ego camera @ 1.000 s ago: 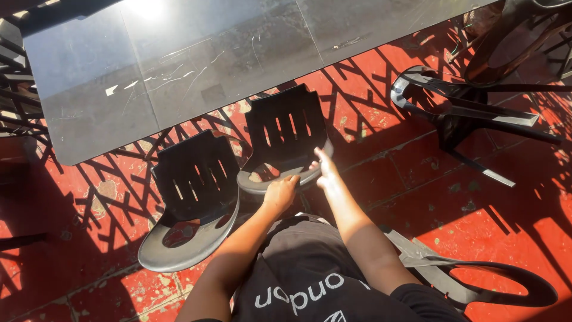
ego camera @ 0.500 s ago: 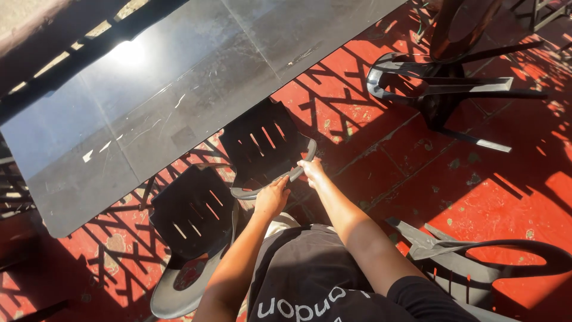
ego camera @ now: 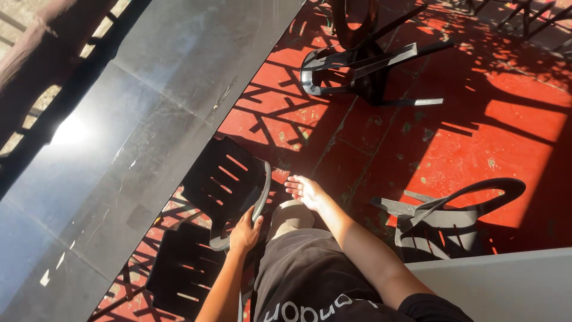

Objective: The recorder is wiping down and organizing plastic chairs in an outdoor restaurant patio.

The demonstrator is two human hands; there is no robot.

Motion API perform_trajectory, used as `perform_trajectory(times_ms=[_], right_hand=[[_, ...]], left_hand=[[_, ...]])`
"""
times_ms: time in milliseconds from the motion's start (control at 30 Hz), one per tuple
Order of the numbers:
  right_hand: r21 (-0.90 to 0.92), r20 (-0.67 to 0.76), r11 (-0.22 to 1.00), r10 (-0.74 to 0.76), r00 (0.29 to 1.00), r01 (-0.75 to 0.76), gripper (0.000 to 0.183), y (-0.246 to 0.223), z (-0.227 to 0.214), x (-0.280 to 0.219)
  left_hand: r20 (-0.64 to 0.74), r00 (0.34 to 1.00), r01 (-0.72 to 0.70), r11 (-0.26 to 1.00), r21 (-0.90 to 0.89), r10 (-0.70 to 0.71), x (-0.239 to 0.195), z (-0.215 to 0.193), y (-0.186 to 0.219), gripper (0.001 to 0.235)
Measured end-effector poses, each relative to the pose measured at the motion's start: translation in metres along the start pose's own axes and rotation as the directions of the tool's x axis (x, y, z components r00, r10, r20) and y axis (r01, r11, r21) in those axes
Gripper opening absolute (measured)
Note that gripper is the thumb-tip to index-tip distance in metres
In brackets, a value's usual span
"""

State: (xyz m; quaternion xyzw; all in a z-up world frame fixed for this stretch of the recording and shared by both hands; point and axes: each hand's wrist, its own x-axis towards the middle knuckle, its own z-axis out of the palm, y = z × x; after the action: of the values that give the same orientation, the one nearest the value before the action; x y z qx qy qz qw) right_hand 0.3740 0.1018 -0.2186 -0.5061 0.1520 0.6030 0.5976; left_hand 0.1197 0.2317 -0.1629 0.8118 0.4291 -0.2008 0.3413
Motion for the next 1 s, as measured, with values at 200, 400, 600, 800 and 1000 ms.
perform_trajectory(times_ms=[200,400,600,800,1000], right_hand=[[0.181,-0.188,0.97,-0.125,0.974,0.16,0.031,-0.051,-0.036,0.008],[0.063,-0.296,0.891,-0.415,0.861,0.451,0.025,-0.185,-0.04,-0.045],[-0.048,-0.414,0.828,-0.525,0.744,0.559,0.026,-0.267,-0.057,-0.066],[0.003,-0.555,0.842,-0.448,0.701,0.54,0.027,-0.284,-0.099,-0.063],[-0.011,-0.628,0.843,-0.425,0.652,0.538,0.027,-0.346,-0.171,-0.063]], left_hand=[[-0.013,0.937,-0.331,0.871,-0.364,0.35,0.044,-0.047,0.162,0.044],[-0.001,0.821,-0.439,0.631,-0.639,0.571,0.086,-0.097,0.292,0.034],[0.063,0.789,-0.323,0.499,-0.804,0.612,0.152,-0.099,0.342,0.026],[0.159,0.745,-0.333,0.568,-0.753,0.648,0.183,-0.096,0.425,0.024],[0.18,0.696,-0.413,0.593,-0.691,0.695,0.235,-0.068,0.517,0.022]])
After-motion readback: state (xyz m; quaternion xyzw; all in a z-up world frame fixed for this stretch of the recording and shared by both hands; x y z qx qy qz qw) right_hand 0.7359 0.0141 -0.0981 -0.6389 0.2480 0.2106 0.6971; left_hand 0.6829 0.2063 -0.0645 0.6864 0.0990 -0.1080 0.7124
